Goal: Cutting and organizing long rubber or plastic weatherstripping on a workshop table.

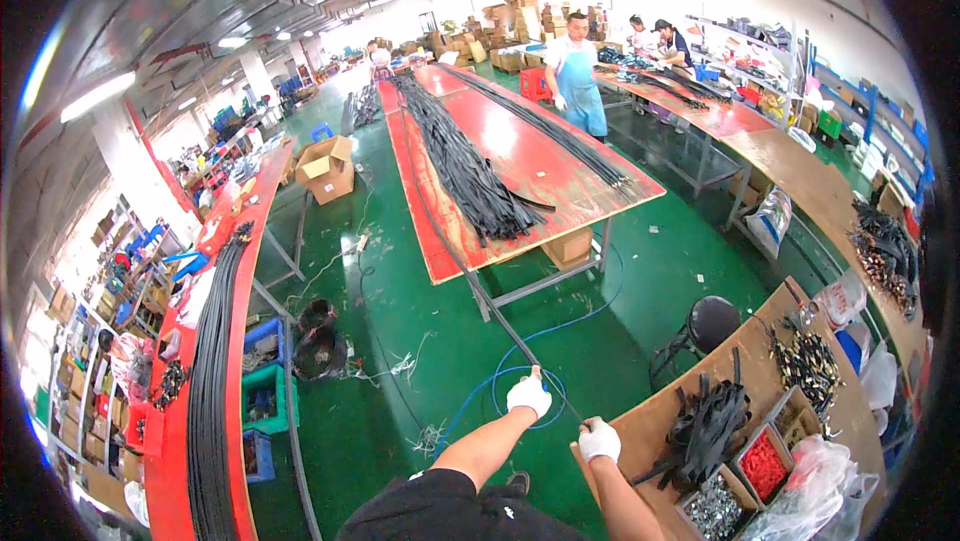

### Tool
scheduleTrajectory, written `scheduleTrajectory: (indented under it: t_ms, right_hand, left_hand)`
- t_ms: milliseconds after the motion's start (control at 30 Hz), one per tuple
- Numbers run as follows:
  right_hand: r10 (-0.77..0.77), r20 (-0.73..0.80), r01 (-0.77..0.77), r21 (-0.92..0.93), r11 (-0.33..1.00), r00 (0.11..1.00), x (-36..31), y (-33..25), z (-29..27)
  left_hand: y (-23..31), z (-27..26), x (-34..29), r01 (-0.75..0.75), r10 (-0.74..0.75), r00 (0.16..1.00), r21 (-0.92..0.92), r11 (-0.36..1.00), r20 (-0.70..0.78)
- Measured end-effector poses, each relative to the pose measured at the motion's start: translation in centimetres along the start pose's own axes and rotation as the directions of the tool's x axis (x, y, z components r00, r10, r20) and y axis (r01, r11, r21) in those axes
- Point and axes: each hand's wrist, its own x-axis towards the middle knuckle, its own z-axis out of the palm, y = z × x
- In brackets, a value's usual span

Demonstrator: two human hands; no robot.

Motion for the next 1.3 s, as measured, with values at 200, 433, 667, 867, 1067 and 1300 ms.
scheduleTrajectory:
  t_ms: [200,433,667,867,1067,1300]
  right_hand:
    - [0.254,0.548,-0.441,0.242,0.864,0.797,-0.8,6.0,1.2]
    - [-0.026,0.113,0.024,0.014,1.000,0.993,3.5,6.4,2.5]
    - [0.177,0.607,-0.514,0.443,0.735,0.775,12.8,-2.0,4.3]
    - [0.118,0.414,-0.329,0.486,0.810,0.902,8.5,6.8,7.6]
    - [0.005,0.265,-0.109,0.380,0.919,0.964,14.3,-2.9,7.8]
    - [0.104,0.788,-0.668,0.434,0.604,0.607,13.5,-2.6,6.6]
  left_hand:
    - [-2.0,0.2,3.1,-0.035,0.036,0.996,-0.013,0.999,0.081]
    - [-1.0,0.4,5.6,-0.072,0.077,0.991,-0.049,0.996,0.109]
    - [-0.7,-3.5,12.4,0.070,-0.069,0.997,-0.018,0.997,0.037]
    - [-0.4,-2.9,10.3,-0.002,0.001,0.990,0.007,1.000,0.144]
    - [-0.4,-3.2,8.7,-0.015,0.012,0.991,0.016,1.000,0.137]
    - [-2.4,-5.3,9.7,0.014,-0.009,0.997,-0.056,0.998,0.077]
